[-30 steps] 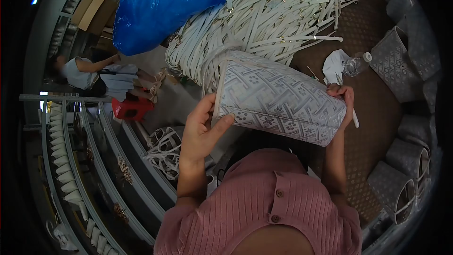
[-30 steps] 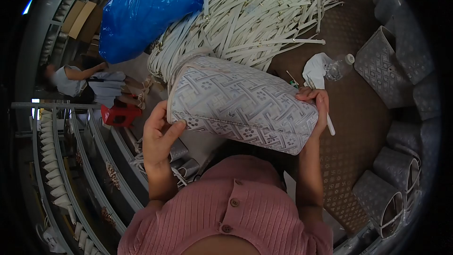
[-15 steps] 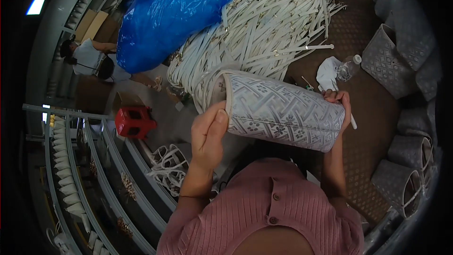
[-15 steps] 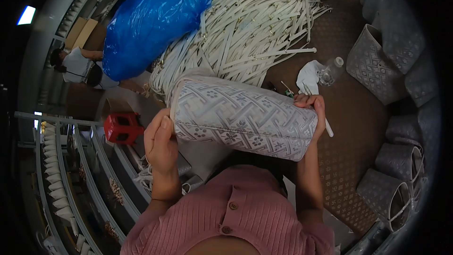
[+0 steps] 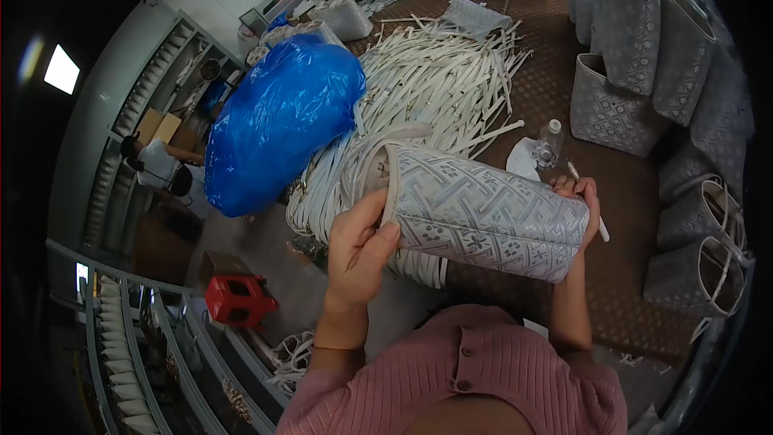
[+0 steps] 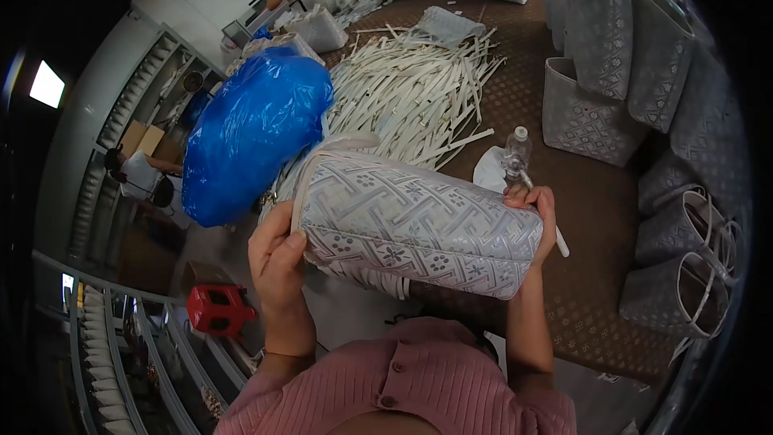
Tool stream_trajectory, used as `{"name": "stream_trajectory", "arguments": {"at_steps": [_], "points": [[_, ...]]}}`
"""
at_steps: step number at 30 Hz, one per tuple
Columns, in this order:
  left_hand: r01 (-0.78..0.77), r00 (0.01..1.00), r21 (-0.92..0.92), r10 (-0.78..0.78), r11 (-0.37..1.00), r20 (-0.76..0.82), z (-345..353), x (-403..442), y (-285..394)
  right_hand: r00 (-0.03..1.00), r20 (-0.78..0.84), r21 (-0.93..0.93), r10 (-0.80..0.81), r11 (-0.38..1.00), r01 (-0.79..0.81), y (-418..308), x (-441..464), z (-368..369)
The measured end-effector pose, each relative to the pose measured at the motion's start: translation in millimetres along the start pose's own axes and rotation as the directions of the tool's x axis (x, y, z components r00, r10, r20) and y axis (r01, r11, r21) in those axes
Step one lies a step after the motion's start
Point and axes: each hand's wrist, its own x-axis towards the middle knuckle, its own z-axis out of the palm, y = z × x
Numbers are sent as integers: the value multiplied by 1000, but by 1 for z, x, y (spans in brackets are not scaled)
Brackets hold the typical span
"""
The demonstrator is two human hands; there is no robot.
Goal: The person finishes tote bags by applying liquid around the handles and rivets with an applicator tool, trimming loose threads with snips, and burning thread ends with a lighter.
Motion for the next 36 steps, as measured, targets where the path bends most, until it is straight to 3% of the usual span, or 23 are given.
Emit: {"name": "stream_trajectory", "arguments": {"at_steps": [3, 5, 6, 7, 8, 9, 10, 11, 13, 14, 15, 16, 17, 18, 22, 27, 36], "points": [[-52, 997, 40, 50, 998, 50, -5, -1, -4, 998, 60, 12, -17, 1000, 16, -6, -4, -4], [121, 961, -385, -11, 915, 277, -28, -3, -17, 993, 105, 10, -58, 998, 57, -12, -5, -1], [124, 961, -390, -12, 913, 278, -31, 1, -21, 984, 155, 13, -88, 996, 87, -15, -6, 1], [439, 896, -522, -313, 731, 315, -33, 11, -25, 984, 156, 6, -83, 997, 83, -19, -9, 3], [662, 729, -614, -559, 429, 395, -35, 15, -29, 952, 276, -89, -129, 983, 159, -21, -12, 6], [550, 761, -749, -590, 369, 268, -29, 14, -37, 905, 396, -169, -158, 956, 241, -23, -14, 10], [545, 761, -753, -594, 368, 261, -32, 12, -46, 854, 497, -234, -152, 925, 301, -26, -16, 15], [571, 746, -727, -612, 382, 265, -37, 9, -56, 854, 500, -232, -142, 928, 291, -28, -17, 19], [581, 733, -714, -633, 391, 250, -36, 0, -57, 778, 601, -314, -183, 841, 440, -28, -15, 24], [503, 821, -704, -532, 501, 208, -32, -5, -53, 730, 639, -153, -244, 889, 431, -24, -8, 12], [411, 893, -685, -416, 601, 171, -30, -9, -50, 725, 645, -147, -240, 893, 426, -20, -9, 20], [404, 894, -690, -418, 601, 160, -32, -14, -50, 896, 402, -222, -188, 929, 294, -16, -16, 34], [389, 902, -686, -406, 615, 148, -33, -21, -51, 986, 123, -263, -111, 955, 141, -13, -20, 41], [374, 909, -684, -394, 626, 136, -33, -27, -52, 971, 233, -241, -62, 963, 120, -9, -19, 38], [289, 949, -722, -286, 628, 132, -32, -36, -42, 977, 179, -193, 119, 978, -84, -6, -26, 44], [220, 975, -579, -201, 785, 98, -34, -44, -40, 978, 164, -207, 129, 974, -94, -5, -20, 22], [207, 977, -534, -196, 820, 77, -38, -49, -39, 984, 160, -119, 81, 991, -63, -6, -23, 32]]}}
